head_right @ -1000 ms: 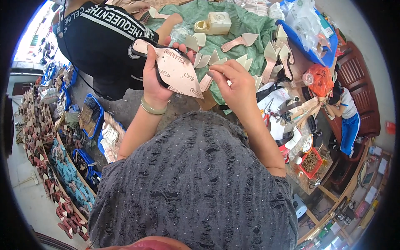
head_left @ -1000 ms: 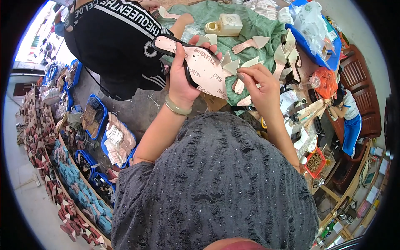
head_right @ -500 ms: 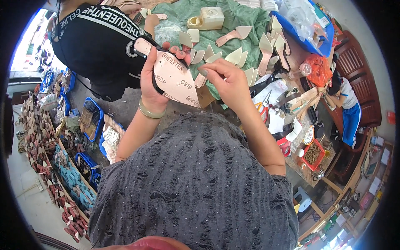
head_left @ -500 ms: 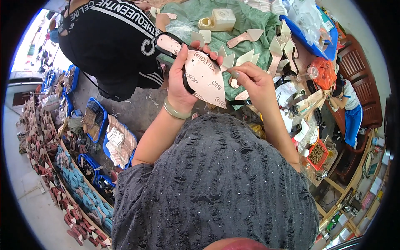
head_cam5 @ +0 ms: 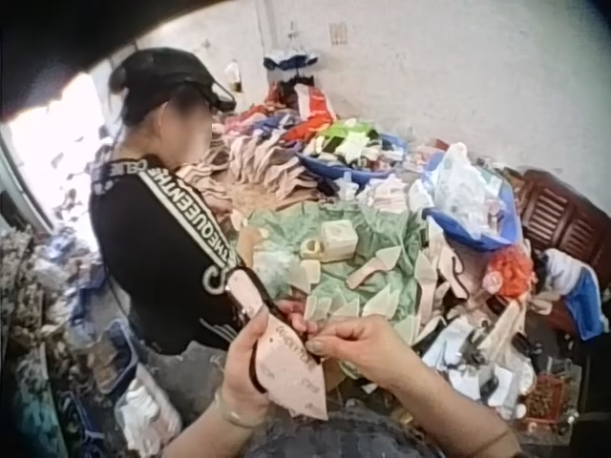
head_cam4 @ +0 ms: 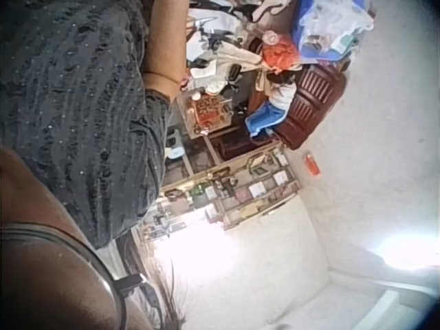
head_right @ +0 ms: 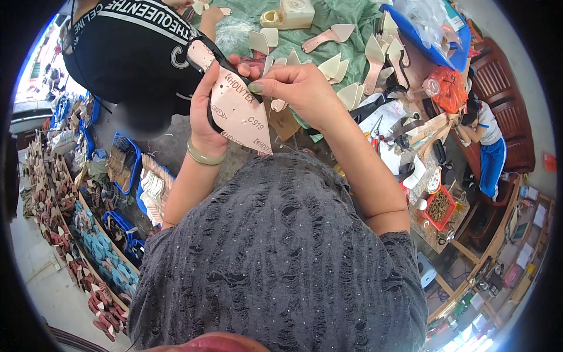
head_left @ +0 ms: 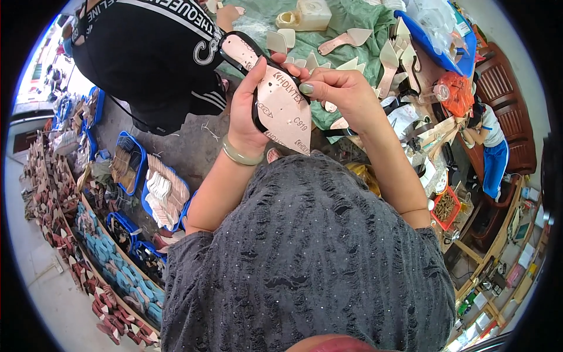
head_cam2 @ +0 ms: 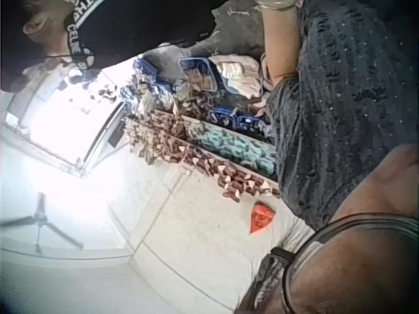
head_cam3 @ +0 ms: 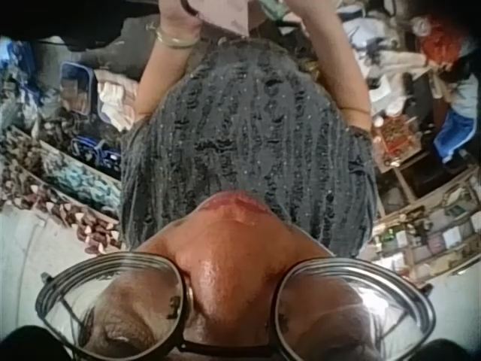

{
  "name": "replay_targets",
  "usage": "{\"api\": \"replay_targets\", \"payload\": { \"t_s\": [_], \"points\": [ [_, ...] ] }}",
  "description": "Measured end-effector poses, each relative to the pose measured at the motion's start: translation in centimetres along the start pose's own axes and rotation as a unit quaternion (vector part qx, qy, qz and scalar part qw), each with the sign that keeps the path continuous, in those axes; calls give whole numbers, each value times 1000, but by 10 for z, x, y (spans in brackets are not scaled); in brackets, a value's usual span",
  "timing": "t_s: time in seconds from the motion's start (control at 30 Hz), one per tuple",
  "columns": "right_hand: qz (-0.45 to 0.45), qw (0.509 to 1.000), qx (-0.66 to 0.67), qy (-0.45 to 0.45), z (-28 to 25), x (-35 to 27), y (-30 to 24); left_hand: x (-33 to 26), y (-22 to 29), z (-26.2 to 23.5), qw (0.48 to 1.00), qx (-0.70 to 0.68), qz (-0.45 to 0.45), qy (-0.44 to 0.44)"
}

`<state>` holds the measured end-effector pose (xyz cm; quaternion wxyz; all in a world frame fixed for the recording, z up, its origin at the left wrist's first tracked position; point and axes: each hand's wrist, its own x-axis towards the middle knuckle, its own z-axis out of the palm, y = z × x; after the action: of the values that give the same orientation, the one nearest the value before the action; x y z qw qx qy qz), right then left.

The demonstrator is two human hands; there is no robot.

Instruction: The person assembles high-heeled shoe components by applying shoe straps to shoe soles and trimming the edges of the straps with scissors.

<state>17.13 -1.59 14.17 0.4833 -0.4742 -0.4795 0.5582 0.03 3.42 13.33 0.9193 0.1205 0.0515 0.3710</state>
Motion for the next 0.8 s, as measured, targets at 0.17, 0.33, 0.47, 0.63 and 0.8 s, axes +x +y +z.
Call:
{"api": "replay_targets", "payload": {
  "t_s": [0.17, 0.33, 0.47, 0.63, 0.8],
  "points": [
    [-38, 999, -32, 9, 6, -3, 1, -2, 0, 0, 1000, -15, -7, 20],
    [-47, 998, -35, 32, 10, -9, 6, -5, -3, 1, 999, 6, 4, 45],
    [-38, 997, 15, 66, 14, -14, 14, -3, -9, 1, 998, -12, 16, 57],
    [-30, 995, 24, 97, 17, -19, 22, 2, -13, -6, 998, -26, 16, 59],
    [-4, 992, 10, 129, 18, -22, 27, 5, -15, -11, 997, -3, 23, 77]
  ]
}}
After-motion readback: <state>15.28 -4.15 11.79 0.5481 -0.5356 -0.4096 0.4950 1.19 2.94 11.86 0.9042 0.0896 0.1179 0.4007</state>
